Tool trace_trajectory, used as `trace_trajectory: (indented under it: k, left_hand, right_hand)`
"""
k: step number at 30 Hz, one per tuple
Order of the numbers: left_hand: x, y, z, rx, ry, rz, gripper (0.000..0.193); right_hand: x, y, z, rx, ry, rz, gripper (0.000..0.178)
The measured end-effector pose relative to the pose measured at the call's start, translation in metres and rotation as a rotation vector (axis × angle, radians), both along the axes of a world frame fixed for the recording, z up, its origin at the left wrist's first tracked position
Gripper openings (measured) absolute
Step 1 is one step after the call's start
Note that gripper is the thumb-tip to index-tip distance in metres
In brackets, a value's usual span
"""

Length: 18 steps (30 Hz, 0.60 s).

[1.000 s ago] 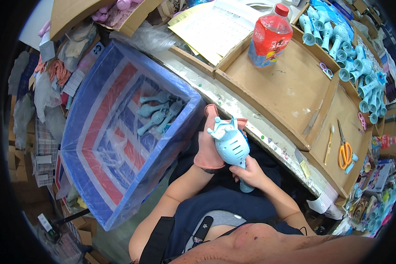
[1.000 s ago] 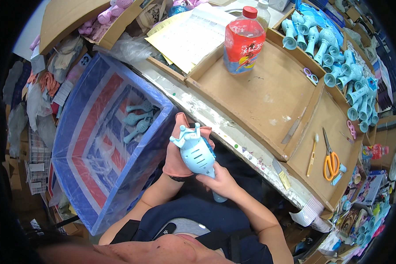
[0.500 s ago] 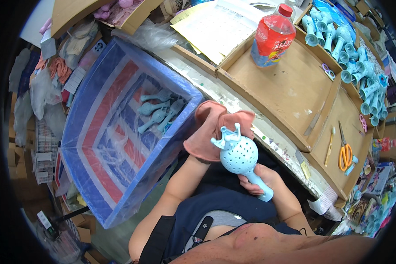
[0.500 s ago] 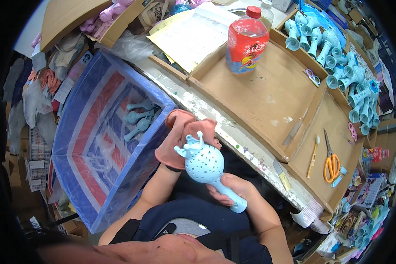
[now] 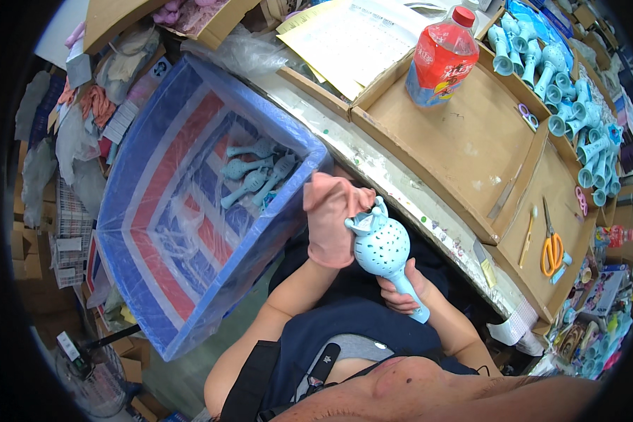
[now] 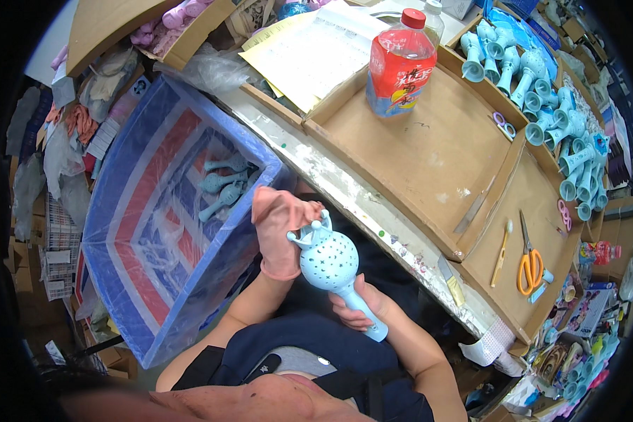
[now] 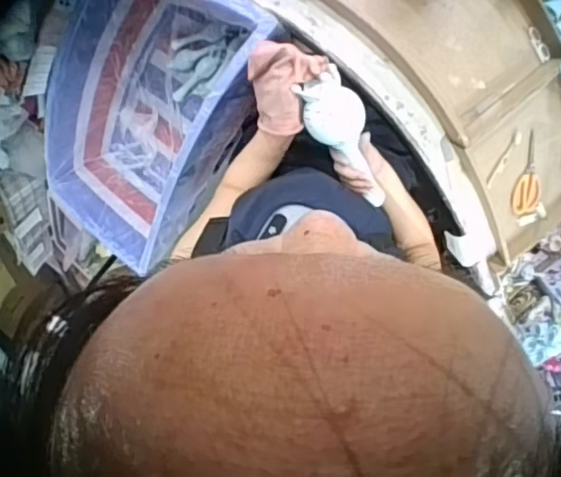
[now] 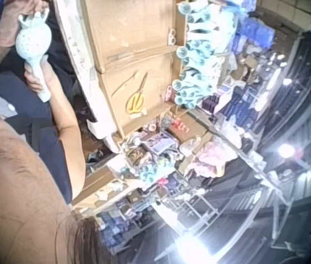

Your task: The person assembles light-blue plastic toy wands by inserting small blue components into the wand head, rotating the wand to align parts, and placing finished units into a nearby bin. The person also uses a small brush to clean or adjust the inserted components.

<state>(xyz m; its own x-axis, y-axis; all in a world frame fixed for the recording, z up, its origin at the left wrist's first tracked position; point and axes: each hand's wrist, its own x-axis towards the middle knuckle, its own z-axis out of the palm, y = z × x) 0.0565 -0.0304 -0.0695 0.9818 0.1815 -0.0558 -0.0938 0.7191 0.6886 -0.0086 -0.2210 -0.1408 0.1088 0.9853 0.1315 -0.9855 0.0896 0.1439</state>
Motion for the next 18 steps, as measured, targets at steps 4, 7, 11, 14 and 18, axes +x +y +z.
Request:
trace_trajectory:
  k: [4, 7, 11, 14, 18]
  left_hand:
    - [0.006, 0.002, 0.001, -0.097, 0.019, -0.221, 0.05]
    - [0.002, 0.006, 0.003, -0.108, 0.269, -0.472, 0.057]
    - [-0.002, 0.007, -0.001, -0.343, 0.13, -0.517, 0.044]
    - [-0.004, 0.004, -0.006, -0.299, 0.09, -0.381, 0.037]
    - [-0.004, 0.004, -0.004, 0.042, 0.21, 0.11, 0.033]
  right_hand:
    - [0.001, -0.001, 0.002, 0.009, -0.046, -0.022, 0.069]
    - [0.003, -0.002, 0.004, -0.031, -0.075, 0.023, 0.07]
    - [0.005, -0.005, 0.01, -0.081, -0.1, 0.055, 0.07]
    - [0.008, -0.009, 0.019, -0.129, -0.101, 0.047, 0.068]
    - [0.015, -0.017, 0.031, -0.503, -0.601, -0.131, 0.063]
